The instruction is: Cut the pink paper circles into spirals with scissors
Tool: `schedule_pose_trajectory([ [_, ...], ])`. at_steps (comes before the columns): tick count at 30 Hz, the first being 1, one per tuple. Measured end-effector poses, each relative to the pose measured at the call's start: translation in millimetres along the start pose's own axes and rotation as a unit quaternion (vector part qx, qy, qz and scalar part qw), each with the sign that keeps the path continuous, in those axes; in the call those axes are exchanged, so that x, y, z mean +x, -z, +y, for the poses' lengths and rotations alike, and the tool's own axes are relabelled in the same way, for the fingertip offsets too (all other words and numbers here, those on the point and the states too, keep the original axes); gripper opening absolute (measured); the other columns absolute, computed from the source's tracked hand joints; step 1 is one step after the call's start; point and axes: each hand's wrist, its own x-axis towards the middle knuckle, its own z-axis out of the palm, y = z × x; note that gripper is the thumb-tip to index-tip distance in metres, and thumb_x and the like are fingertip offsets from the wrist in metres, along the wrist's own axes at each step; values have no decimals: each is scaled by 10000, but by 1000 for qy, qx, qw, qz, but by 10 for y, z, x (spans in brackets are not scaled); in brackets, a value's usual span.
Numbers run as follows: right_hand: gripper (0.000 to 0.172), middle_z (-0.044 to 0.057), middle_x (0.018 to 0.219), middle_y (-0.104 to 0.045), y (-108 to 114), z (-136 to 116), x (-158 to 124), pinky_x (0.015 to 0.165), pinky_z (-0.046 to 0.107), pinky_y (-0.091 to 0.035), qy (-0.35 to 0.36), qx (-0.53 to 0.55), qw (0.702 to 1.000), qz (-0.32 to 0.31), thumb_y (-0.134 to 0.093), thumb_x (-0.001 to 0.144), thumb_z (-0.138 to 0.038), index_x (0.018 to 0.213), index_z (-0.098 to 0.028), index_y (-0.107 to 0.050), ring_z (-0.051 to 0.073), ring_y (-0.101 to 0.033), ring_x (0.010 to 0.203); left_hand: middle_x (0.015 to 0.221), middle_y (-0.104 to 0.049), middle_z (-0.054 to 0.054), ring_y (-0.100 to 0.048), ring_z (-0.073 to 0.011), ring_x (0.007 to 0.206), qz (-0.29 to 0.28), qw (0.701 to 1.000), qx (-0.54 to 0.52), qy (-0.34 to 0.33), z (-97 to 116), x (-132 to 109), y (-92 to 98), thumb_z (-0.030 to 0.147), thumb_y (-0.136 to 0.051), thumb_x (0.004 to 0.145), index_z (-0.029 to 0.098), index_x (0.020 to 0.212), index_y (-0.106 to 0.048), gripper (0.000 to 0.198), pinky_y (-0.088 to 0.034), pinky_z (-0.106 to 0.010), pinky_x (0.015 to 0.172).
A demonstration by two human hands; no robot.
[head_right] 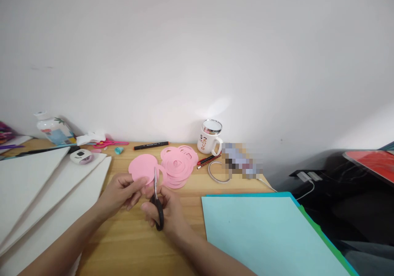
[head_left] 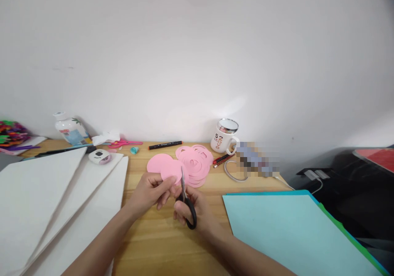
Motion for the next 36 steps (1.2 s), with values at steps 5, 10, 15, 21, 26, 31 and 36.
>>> schedule_pose_trajectory([
  [5, 262, -97, 424, -459, 5, 35, -9, 388, 196, -335, -6, 24, 1000, -2, -648, 685, -365, 764, -184, -475, 63, -385, 346, 299, -431, 60, -330, -33, 246, 9, 1000, -14, -4, 29, 1, -2, 447, -540, 754, 135, 483, -529, 414, -221, -153, 291],
  [10, 269, -99, 421, -462, -17, 54, -4, 385, 196, -351, -7, 22, 1000, 12, -662, 666, -364, 741, -187, -474, 63, -395, 333, 310, -437, 54, -329, -34, 251, 12, 1000, -11, -5, 15, 6, -14, 471, -524, 760, 130, 493, -535, 433, -239, -154, 295],
  [15, 286, -80, 438, -475, -50, 36, -9, 382, 200, -356, -10, 11, 1000, -6, -662, 662, -415, 722, -183, -505, 70, -407, 335, 337, -459, 41, -365, -40, 275, -48, 999, -9, -5, -28, 0, -43, 477, -471, 797, 126, 513, -556, 459, -273, -151, 312],
  [21, 375, -44, 563, -508, -63, -5, 22, 444, 215, -363, 12, 32, 999, -16, -711, 596, -462, 736, -207, -474, 95, -435, 444, 290, -436, 53, -333, -39, 249, -53, 998, -17, 21, -21, -5, -58, 480, -514, 763, 135, 504, -557, 434, -243, -153, 302],
  [26, 408, -41, 592, -487, -45, -58, 44, 482, 217, -327, 23, 36, 999, -9, -739, 566, -453, 693, -204, -441, 98, -410, 500, 271, -426, 52, -301, -35, 242, -64, 997, -7, 33, -17, -6, -65, 482, -516, 756, 132, 493, -570, 441, -206, -156, 296],
  [31, 405, -59, 564, -443, -26, -42, 35, 438, 195, -292, 8, 13, 1000, 7, -724, 582, -462, 711, -189, -454, 72, -357, 463, 275, -427, 57, -301, -31, 242, -66, 997, -17, 31, -28, -2, -51, 478, -516, 760, 138, 477, -544, 443, -217, -153, 305],
  [36, 372, -66, 534, -454, -13, -3, 34, 405, 191, -316, 12, 5, 1000, 4, -699, 609, -458, 732, -194, -468, 70, -375, 422, 304, -449, 58, -345, -39, 246, -55, 998, -31, 28, -49, 3, -33, 478, -529, 751, 139, 512, -544, 416, -217, -154, 294],
])
